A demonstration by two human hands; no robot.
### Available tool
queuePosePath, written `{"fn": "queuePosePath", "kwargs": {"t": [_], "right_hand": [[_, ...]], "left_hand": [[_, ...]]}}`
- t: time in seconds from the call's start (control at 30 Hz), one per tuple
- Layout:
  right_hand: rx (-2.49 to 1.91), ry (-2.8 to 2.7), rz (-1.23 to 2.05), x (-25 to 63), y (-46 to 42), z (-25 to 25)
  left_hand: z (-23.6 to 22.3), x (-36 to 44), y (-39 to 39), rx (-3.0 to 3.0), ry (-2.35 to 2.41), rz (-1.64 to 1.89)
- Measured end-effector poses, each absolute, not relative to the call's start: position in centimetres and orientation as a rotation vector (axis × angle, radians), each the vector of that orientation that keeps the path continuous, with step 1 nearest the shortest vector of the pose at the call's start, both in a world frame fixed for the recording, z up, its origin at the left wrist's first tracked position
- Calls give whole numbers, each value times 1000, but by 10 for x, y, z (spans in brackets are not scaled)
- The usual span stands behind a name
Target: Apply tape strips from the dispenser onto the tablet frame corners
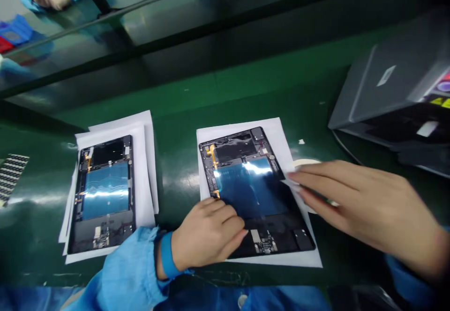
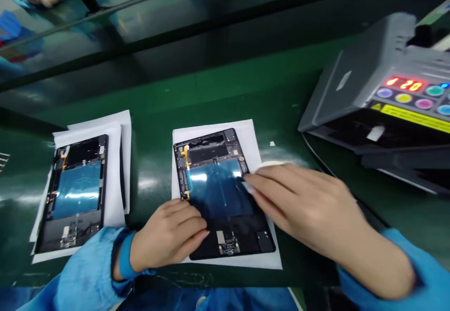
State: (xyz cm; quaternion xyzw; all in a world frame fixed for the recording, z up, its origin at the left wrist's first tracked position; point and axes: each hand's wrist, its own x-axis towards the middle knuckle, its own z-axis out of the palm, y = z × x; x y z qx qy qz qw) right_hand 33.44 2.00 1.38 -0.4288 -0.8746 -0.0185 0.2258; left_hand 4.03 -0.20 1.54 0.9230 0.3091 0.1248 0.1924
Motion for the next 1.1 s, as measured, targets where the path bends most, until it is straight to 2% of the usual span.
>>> {"fn": "queuePosePath", "kwargs": {"t": [0.1, 0.3, 0.67, 1.1], "right_hand": [[-991, -2486, -70, 276, 70, 14], [-1020, -2408, 21, 219, 120, -18], [-992, -2404, -47, 218, 118, -29], [-937, -2453, -163, 215, 119, -31]], "left_hand": [[19, 35, 19, 2731, 1133, 295], [0, 27, 44, 2643, 1601, 164], [-12, 27, 43, 2532, 1561, 318], [-13, 29, 43, 2564, 1582, 303]]}}
